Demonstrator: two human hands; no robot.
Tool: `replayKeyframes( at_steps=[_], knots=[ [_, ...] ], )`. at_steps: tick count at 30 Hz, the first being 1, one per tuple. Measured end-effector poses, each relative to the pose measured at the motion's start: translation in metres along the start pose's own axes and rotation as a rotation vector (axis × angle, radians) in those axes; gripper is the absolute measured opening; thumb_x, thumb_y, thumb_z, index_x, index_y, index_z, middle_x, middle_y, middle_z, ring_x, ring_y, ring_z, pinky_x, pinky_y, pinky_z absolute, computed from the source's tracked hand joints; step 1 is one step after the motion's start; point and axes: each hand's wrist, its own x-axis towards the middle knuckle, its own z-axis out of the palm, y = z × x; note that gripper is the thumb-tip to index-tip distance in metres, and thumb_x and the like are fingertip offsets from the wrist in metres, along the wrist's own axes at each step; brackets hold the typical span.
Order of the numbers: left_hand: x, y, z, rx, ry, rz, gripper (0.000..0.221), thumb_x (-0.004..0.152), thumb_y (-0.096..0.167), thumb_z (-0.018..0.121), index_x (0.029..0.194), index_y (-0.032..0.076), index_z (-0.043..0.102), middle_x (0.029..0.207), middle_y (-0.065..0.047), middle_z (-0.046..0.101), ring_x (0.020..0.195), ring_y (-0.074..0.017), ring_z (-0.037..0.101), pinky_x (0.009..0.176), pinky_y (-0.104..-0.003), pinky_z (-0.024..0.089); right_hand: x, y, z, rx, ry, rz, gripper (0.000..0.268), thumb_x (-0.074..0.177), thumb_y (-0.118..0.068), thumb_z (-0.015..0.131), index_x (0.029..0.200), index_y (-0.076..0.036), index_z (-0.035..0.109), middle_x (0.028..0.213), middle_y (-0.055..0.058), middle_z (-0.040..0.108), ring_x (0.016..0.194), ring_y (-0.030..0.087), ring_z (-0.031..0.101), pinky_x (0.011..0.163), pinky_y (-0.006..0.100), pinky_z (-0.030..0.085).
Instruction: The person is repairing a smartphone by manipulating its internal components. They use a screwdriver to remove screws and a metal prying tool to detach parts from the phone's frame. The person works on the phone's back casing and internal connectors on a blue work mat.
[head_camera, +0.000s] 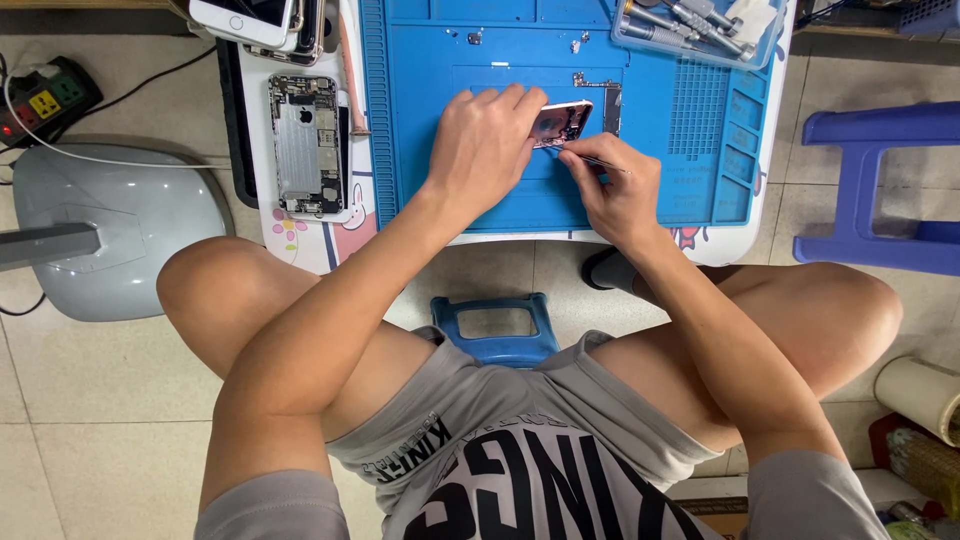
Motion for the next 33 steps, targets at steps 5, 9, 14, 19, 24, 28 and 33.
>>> replayKeyframes(
  at_steps=[5,9,14,19,24,28,33],
  knots=[
    [0.0008,-0.0003,-0.0007,-0.014,-0.012,-0.003,0.036,0.084,0.027,0.086,0.111,0.017,0.065,0.091,0.0,0.071,0.075,-0.023,0.07,0.062,-0.038,0.049,0.0015,-0.0015,-0.0016,-0.019,-0.015,-0.006,0.001,0.108,0.001,0.073,0.107,0.001,0.073,0.097,0.011,0.075,0.081,0.022,0.068,0.067,0.031,0.052],
    [0.0005,-0.0002,-0.001,-0.009,-0.002,0.001,0.034,0.085,0.026,0.085,0.11,0.017,0.064,0.089,0.0,0.071,0.073,-0.0228,0.069,0.062,-0.038,0.049,0.0027,-0.003,-0.0019,-0.008,-0.018,-0.007,0.001,0.107,0.002,0.074,0.109,0.002,0.073,0.098,0.013,0.075,0.08,0.023,0.068,0.068,0.031,0.052],
    [0.0,0.0002,-0.0004,-0.005,-0.002,0.0,0.034,0.085,0.026,0.086,0.11,0.017,0.064,0.089,0.0,0.071,0.074,-0.0233,0.069,0.062,-0.039,0.049,0.0033,-0.0032,-0.0029,-0.026,-0.032,-0.036,0.002,0.107,0.002,0.074,0.109,0.002,0.073,0.098,0.014,0.075,0.08,0.023,0.068,0.067,0.031,0.053],
    [0.0001,0.0001,0.0004,0.011,-0.001,0.003,0.032,0.086,0.027,0.084,0.109,0.018,0.063,0.089,0.001,0.07,0.074,-0.0227,0.068,0.062,-0.038,0.048,0.0046,-0.0038,-0.0039,-0.047,-0.043,-0.081,0.002,0.108,0.002,0.073,0.109,0.002,0.072,0.098,0.015,0.075,0.079,0.024,0.068,0.065,0.031,0.051],
    [0.0,0.0009,-0.0008,0.037,-0.011,0.004,0.036,0.085,0.031,0.086,0.11,0.019,0.063,0.089,0.001,0.069,0.074,-0.0213,0.068,0.062,-0.037,0.048,0.0049,-0.0031,-0.0042,-0.069,-0.051,-0.097,0.002,0.108,0.002,0.073,0.11,0.002,0.071,0.098,0.014,0.076,0.081,0.025,0.069,0.068,0.032,0.052],
    [-0.0001,0.0008,-0.0004,0.023,-0.009,0.007,0.034,0.085,0.029,0.086,0.109,0.018,0.064,0.088,0.001,0.07,0.073,-0.0216,0.069,0.062,-0.038,0.048,0.0058,-0.004,-0.0055,-0.1,-0.073,-0.114,0.003,0.109,0.0,0.073,0.11,0.001,0.071,0.098,0.013,0.076,0.082,0.025,0.071,0.067,0.032,0.053],
    [-0.0014,0.0017,0.0,0.044,0.011,0.016,0.032,0.085,0.026,0.085,0.107,0.018,0.063,0.087,0.001,0.068,0.072,-0.0205,0.068,0.061,-0.036,0.047,0.0043,-0.0027,-0.0057,-0.104,-0.075,-0.099,0.004,0.108,0.0,0.074,0.11,0.001,0.071,0.099,0.013,0.076,0.08,0.024,0.07,0.066,0.032,0.052]
  ],
)
